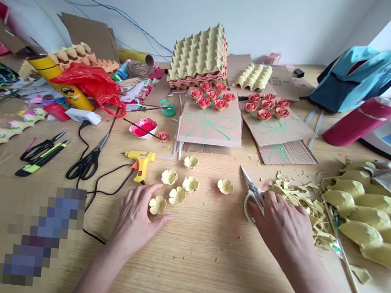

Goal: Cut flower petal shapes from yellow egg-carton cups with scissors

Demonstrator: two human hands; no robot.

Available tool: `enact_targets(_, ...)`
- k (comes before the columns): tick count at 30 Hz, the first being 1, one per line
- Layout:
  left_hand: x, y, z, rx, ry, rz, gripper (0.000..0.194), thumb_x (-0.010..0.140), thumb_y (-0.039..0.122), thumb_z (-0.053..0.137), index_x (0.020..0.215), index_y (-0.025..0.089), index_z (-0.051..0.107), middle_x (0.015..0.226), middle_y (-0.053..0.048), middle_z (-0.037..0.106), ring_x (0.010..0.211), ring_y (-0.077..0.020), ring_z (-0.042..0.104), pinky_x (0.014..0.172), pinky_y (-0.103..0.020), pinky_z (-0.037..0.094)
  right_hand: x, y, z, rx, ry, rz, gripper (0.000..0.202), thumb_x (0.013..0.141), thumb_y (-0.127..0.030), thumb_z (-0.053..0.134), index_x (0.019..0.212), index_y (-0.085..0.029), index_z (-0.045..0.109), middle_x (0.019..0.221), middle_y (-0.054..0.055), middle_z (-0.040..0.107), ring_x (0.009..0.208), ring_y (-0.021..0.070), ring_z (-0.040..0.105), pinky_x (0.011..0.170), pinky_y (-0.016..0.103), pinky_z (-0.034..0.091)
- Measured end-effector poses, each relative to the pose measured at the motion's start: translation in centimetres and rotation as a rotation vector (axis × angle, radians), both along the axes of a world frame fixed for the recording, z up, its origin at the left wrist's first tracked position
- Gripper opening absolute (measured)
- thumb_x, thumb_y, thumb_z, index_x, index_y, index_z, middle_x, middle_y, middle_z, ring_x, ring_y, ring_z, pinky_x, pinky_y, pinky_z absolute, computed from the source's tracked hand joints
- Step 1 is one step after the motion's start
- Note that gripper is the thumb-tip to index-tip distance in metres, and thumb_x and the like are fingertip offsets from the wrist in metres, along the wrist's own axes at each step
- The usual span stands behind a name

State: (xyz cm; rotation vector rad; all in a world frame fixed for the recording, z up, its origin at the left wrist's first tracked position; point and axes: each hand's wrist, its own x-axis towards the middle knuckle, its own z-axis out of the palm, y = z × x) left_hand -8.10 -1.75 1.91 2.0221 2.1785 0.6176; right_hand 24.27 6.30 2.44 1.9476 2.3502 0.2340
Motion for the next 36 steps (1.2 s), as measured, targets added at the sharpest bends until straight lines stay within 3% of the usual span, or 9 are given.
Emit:
enact_targets(6, 0.2, -0.2, -0.2, -0.056, 0.094, -0.012, 0.059, 0.082, 0.028, 0.077, 0.133, 0.025, 0.049, 0.120, -0.009, 0.065, 0.107, -0.0327, 0.058, 0.087, -0.048, 0.046, -0.7, 0.1, -0.5, 0.035, 0.045, 0.028, 0.041, 0.098, -0.044, 0.052, 0.123, -0.012, 0.057, 0.086, 0.009, 0.076, 0.081, 0.0296, 0.074, 0.065, 0.039, 0.046)
enact_targets(13, -0.2, -0.2, -1.1, 0.021, 0.027, -0.094, 0.043, 0.087, 0.020, 0.067, 0.127, 0.024, 0.051, 0.112, -0.008, 0.066, 0.100, -0.0305, 0.062, 0.086, -0.046, 0.050, -0.9, 0.0, -1.1, 0.089, 0.107, 0.063, 0.037, 0.098, -0.043, 0.050, 0.118, -0.014, 0.059, 0.086, 0.010, 0.075, 0.079, 0.0298, 0.073, 0.066, 0.039, 0.046)
enact_targets(17, -0.4, -0.1, -0.8, 0.101, -0.004, -0.024, 0.042, 0.090, 0.020, 0.063, 0.129, 0.023, 0.050, 0.110, -0.009, 0.065, 0.101, -0.0305, 0.063, 0.084, -0.044, 0.054, -0.6, -0.3, -1.4, 0.129, 0.100, 0.079, 0.042, 0.099, -0.045, 0.048, 0.126, -0.014, 0.056, 0.095, 0.012, 0.074, 0.074, 0.0283, 0.070, 0.062, 0.038, 0.045)
enact_targets(20, -0.1, -0.1, -0.2, 0.191, -0.041, 0.015, 0.042, 0.092, 0.022, 0.063, 0.132, 0.021, 0.049, 0.112, -0.011, 0.063, 0.105, -0.0303, 0.063, 0.086, -0.044, 0.054, -0.2, -0.5, -1.5, 0.151, 0.105, 0.082, 0.034, 0.099, -0.045, 0.049, 0.113, -0.017, 0.062, 0.094, 0.011, 0.072, 0.069, 0.0257, 0.067, 0.059, 0.035, 0.042)
enact_targets(24, 1.5, -0.5, 0.3, 0.233, -0.152, -0.160, 0.042, 0.094, 0.018, 0.060, 0.134, 0.023, 0.047, 0.118, -0.010, 0.061, 0.111, -0.0261, 0.061, 0.095, -0.042, 0.053, -0.4, -0.7, -0.9, 0.192, 0.189, 0.127, 0.030, 0.100, -0.044, 0.048, 0.106, -0.020, 0.064, 0.097, 0.010, 0.069, 0.076, 0.0246, 0.065, 0.066, 0.035, 0.045)
enact_targets(30, 4.5, -1.4, -0.6, 0.038, -0.251, -0.485, 0.041, 0.092, 0.011, 0.058, 0.130, 0.025, 0.050, 0.118, -0.009, 0.059, 0.112, -0.0246, 0.061, 0.099, -0.041, 0.053, -2.4, -0.7, 0.0, 0.136, 0.484, 0.306, 0.024, 0.101, -0.034, 0.049, 0.115, -0.019, 0.061, 0.108, 0.011, 0.067, 0.098, 0.0254, 0.064, 0.084, 0.035, 0.049)
enact_targets(36, 5.2, -1.3, -1.3, -0.047, -0.317, -0.514, 0.053, 0.087, 0.008, 0.064, 0.133, 0.028, 0.048, 0.120, -0.008, 0.058, 0.114, -0.0266, 0.060, 0.101, -0.045, 0.053, -4.1, 0.5, -0.4, 0.123, 0.430, 0.373, 0.039, 0.095, -0.034, 0.059, 0.130, -0.018, 0.054, 0.127, 0.016, 0.066, 0.114, 0.0331, 0.060, 0.099, 0.047, 0.043)
